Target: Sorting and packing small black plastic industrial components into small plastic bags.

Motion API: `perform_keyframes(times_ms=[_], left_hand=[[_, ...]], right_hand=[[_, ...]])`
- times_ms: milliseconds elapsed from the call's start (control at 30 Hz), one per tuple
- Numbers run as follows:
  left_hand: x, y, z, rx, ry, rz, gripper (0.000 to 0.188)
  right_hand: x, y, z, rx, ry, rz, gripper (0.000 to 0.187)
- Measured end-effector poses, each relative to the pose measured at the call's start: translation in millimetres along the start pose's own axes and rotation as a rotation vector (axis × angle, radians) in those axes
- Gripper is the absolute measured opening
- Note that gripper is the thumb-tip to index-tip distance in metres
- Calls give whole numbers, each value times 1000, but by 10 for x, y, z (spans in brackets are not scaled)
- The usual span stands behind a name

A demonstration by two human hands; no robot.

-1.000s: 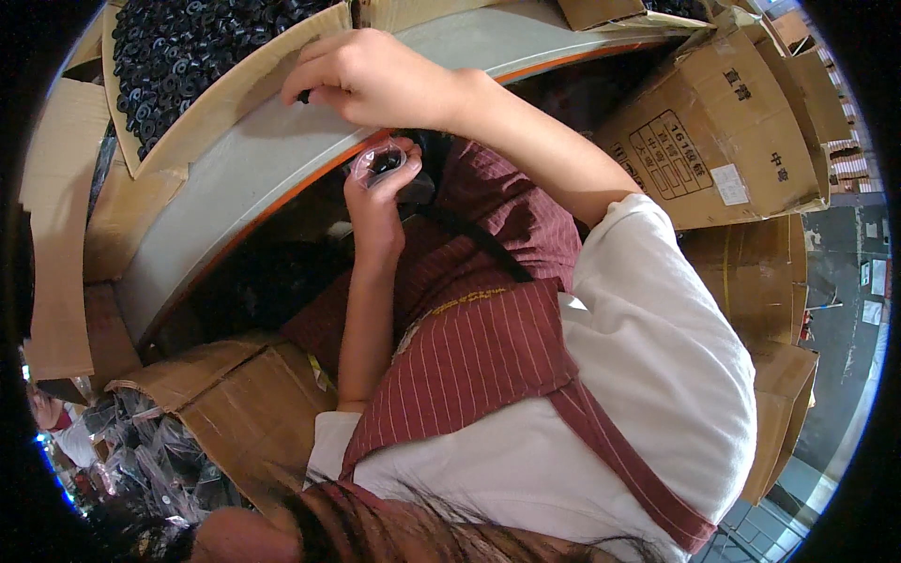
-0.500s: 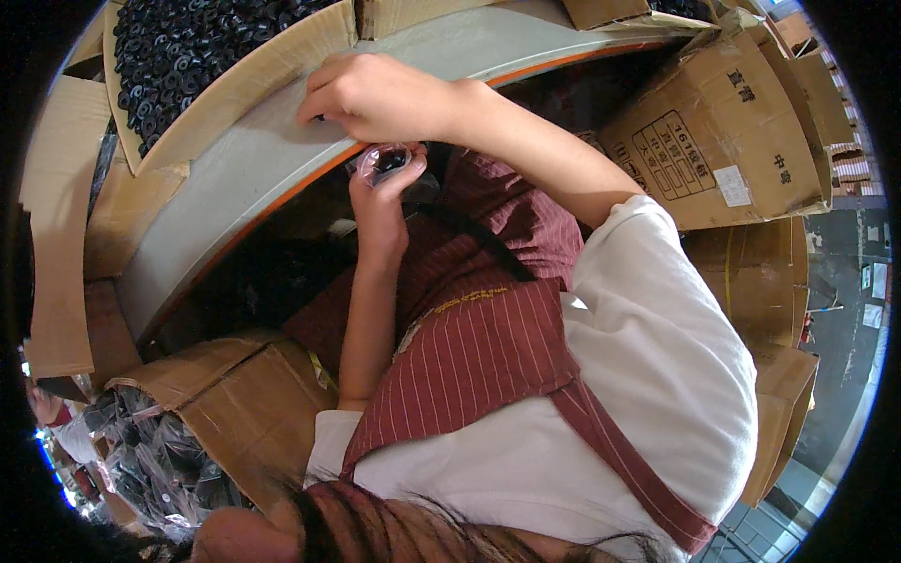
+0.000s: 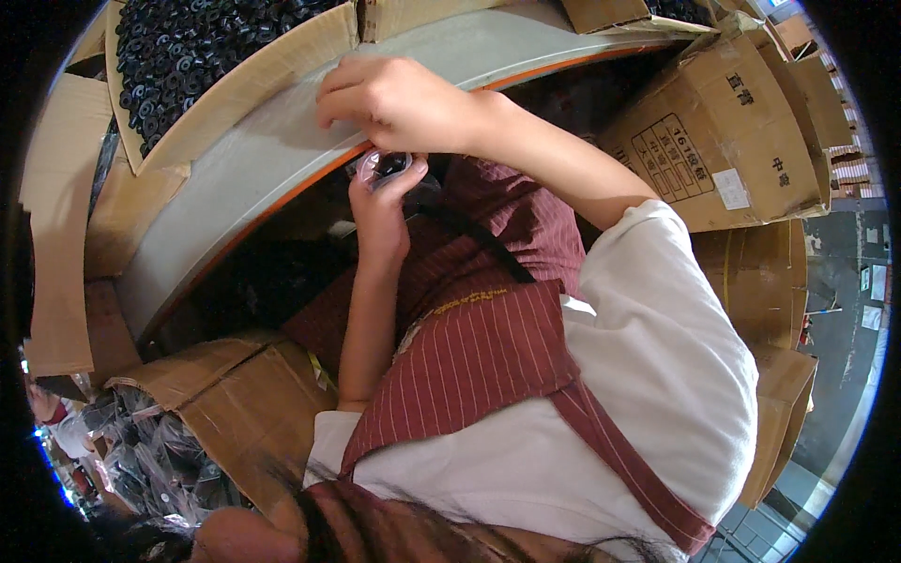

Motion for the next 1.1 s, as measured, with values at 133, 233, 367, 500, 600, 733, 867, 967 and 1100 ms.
perform_keyframes(times_ms=[133, 233, 367, 500, 600, 733, 867, 967, 1100], left_hand=[[-13, 18, -21, 19, -35, 6, 23], [-5, 44, -40, 27, -59, 0, 22], [16, 51, -55, 30, -94, 23, 20], [-2, 35, -25, 62, -50, 19, 18], [-6, 18, -5, 80, -36, 19, 18], [-51, 20, 23, 84, -21, 3, 18], [-33, 35, 0, 112, -37, 31, 18], [-30, 39, -1, 87, -44, 15, 18], [-34, 40, -17, 95, -45, 51, 20]], right_hand=[[-287, -247, 130, -10, -40, -168, 33], [-480, -662, 44, -152, -14, -272, 19], [-416, -1238, -193, -137, -81, -330, 18], [-302, -1853, -434, -95, -128, -337, 18], [-237, -2218, -575, -67, -69, -326, 19], [-142, -2448, -593, -83, -154, -298, 19], [-139, -2328, -592, -159, -126, -255, 20], [-125, -2175, -598, -55, 110, 161, 30], [-377, -1824, -476, -155, 151, 100, 28]])
Point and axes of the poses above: each hand's wrist, its own y-axis away from the middle knuckle, its own x-axis out of the palm, z = x × y, the point moved 4 cm from there along -y, towards the middle knuckle, and after that the axes turned 10 degrees about y, right-handed, at the moved point
